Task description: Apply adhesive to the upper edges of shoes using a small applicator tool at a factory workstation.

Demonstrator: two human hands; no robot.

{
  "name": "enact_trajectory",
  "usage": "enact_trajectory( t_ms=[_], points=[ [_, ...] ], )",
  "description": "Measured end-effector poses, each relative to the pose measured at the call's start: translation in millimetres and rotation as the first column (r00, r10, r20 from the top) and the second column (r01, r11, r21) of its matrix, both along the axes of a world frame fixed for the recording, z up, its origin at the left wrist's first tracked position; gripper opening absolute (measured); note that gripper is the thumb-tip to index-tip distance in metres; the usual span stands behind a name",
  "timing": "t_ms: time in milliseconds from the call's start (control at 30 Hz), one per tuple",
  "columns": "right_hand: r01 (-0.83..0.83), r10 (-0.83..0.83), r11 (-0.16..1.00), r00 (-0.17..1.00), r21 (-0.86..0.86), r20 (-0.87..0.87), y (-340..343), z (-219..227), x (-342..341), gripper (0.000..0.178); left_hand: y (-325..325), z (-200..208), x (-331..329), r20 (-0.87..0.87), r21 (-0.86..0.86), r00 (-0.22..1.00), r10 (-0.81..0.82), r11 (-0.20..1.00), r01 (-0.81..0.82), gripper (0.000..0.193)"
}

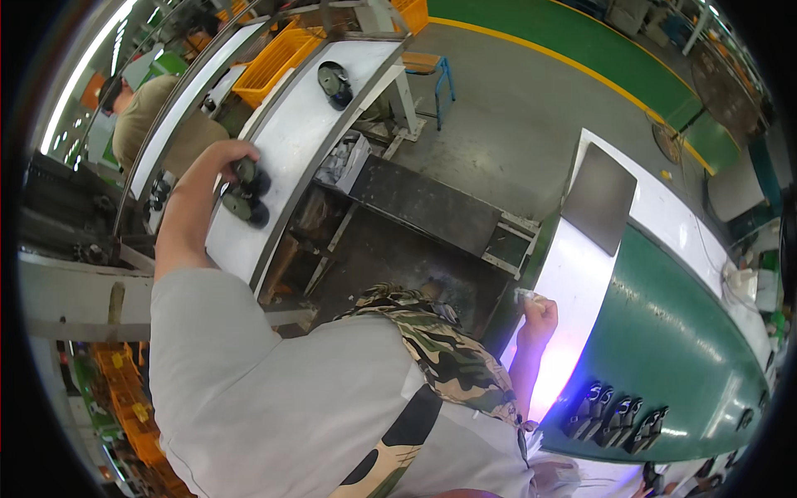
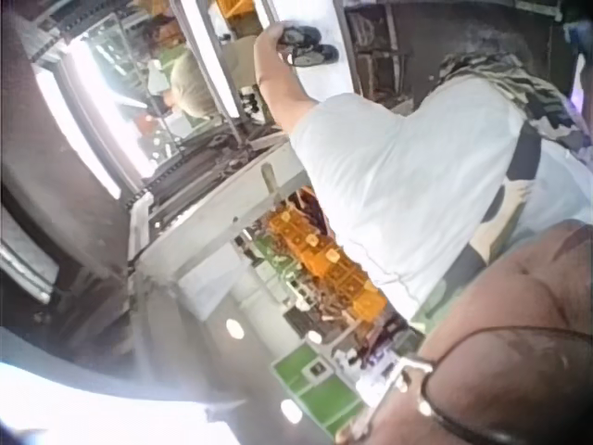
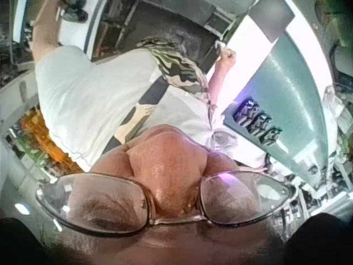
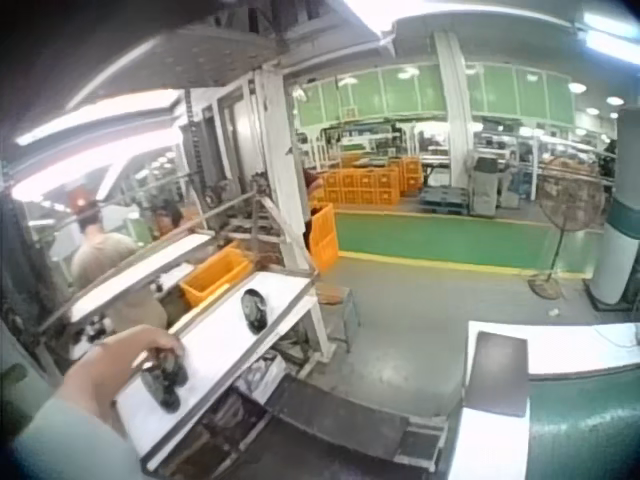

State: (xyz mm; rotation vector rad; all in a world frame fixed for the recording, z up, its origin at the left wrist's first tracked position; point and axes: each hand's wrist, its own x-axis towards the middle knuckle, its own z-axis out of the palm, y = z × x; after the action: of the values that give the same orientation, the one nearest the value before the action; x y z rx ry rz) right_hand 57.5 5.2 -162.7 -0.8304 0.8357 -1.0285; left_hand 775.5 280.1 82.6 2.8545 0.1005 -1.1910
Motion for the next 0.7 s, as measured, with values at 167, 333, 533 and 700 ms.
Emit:
enact_trajectory(
  t_ms=[167,333,533,700],
  points=[
    [0.129,-0.129,0.991,0.992,0.047,0.000,3,-18,-24,0.020,-6,21,-21,-0.148,0.330,0.989,0.003,0.943,0.047,0.043],
    [0.188,-0.189,0.978,0.982,0.085,0.004,8,-17,-25,0.019,-85,25,30,0.171,-0.001,0.831,-0.529,0.844,0.537,0.074],
    [0.246,-0.245,0.968,0.969,0.051,-0.025,15,-1,-31,0.018,-239,-27,-6,0.028,-0.706,0.989,0.147,0.703,-0.085,0.047],
    [0.315,-0.299,0.946,0.939,0.078,-0.167,25,5,-42,0.023,-281,-60,104,-0.161,-0.874,0.987,0.003,0.463,-0.145,0.030]
  ],
)
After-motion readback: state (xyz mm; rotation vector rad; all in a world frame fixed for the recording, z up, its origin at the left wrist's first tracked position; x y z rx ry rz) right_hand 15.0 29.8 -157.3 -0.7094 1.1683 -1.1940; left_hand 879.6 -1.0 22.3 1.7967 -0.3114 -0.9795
